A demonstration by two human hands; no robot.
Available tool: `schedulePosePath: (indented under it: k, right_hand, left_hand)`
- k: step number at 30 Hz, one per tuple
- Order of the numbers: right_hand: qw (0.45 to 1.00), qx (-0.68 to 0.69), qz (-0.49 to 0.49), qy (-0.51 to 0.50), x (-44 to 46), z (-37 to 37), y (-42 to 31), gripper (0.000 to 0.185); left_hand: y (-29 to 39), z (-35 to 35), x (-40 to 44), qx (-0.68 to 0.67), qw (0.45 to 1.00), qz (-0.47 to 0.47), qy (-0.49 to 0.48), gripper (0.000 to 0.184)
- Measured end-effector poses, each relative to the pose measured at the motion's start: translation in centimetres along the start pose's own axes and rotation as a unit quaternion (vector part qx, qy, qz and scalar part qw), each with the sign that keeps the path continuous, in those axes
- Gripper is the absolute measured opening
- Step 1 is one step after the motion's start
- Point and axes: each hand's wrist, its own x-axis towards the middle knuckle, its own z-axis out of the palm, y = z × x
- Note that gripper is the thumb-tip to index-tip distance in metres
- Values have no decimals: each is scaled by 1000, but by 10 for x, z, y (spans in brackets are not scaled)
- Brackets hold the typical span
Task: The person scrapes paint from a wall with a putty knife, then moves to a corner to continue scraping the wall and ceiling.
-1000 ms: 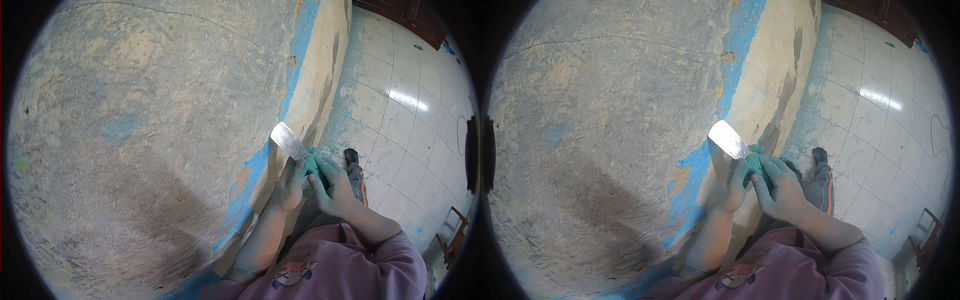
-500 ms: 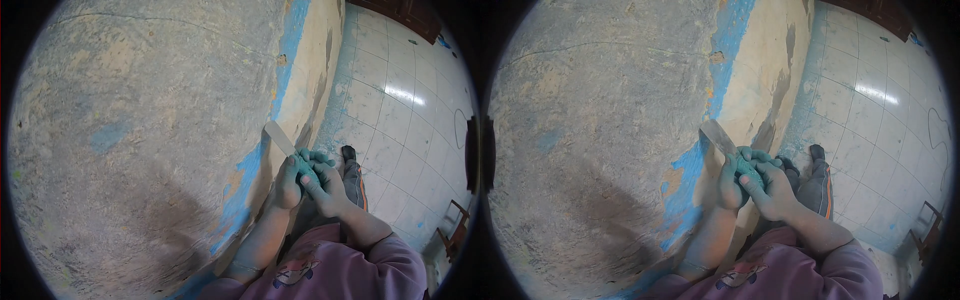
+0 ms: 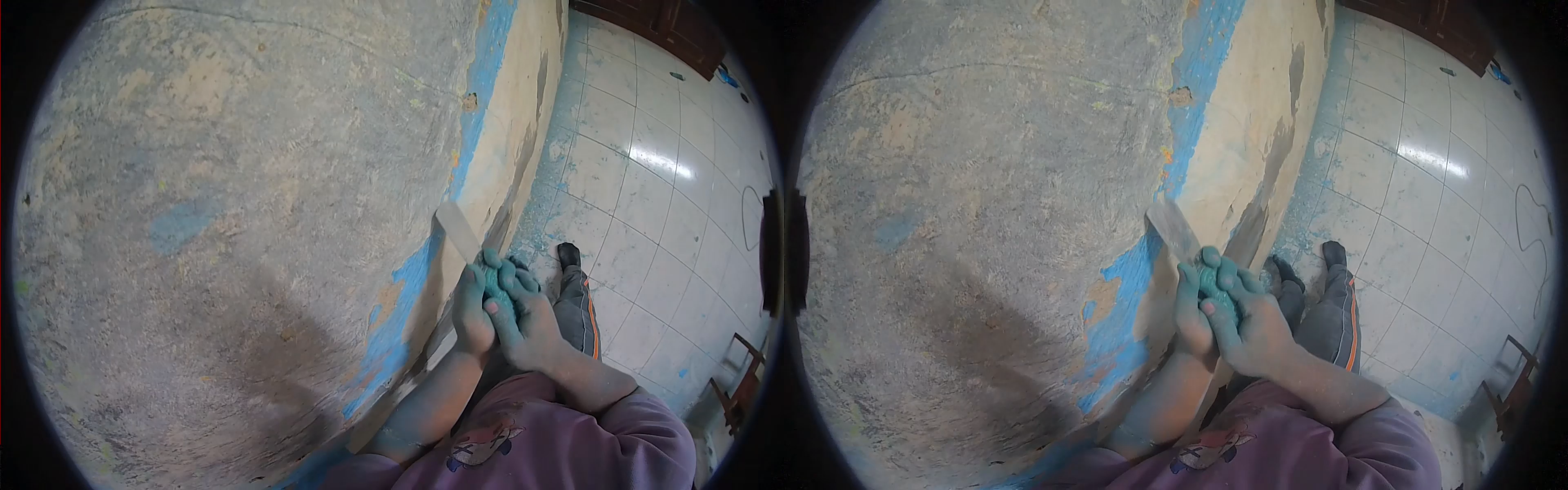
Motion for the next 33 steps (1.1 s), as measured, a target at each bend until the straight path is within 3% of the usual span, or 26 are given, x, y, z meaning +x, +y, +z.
schedulePosePath:
  k: [2, 5, 10, 14, 19, 20, 23, 27, 29, 31, 33]
  right_hand:
    - [999, -14, -39, 15, 4, 0, -2, 31]
    - [999, 7, 23, -27, 9, -7, -7, 31]
    - [999, -20, -22, 14, 3, -7, -13, 28]
    - [997, 3, 60, -42, 5, -11, -17, 27]
    - [998, -49, -46, -8, 0, -8, -7, 26]
    - [998, -35, -43, 40, 8, -5, -12, 27]
    - [999, 5, 50, 7, 13, -8, -19, 27]
    - [998, 2, -49, 28, 2, -2, -13, 27]
    - [1000, -5, -18, 4, 9, -5, -14, 28]
    - [995, 39, 82, -30, 20, -8, -21, 28]
    - [996, 12, 89, -22, 13, -7, -24, 29]
  left_hand:
    - [1, 5, 6, 9, 1000, 16, 3, 34]
    - [2, 9, 6, 9, 1000, 18, 18, 33]
    - [-2, 17, -4, -8, 999, 26, 26, 32]
    - [-2, 16, 3, -23, 999, 32, 8, 32]
    - [-3, 15, -1, -32, 999, 26, 12, 31]
    - [-1, 18, 6, -23, 999, 33, 16, 30]
    - [5, 21, 14, -8, 998, 45, 36, 28]
    - [2, 17, 4, -7, 1000, 28, 6, 29]
    - [2, 11, 6, -13, 999, 40, 25, 26]
    - [6, 13, 13, -1, 998, 46, 30, 26]
    - [9, 18, 13, -18, 999, 32, -11, 25]
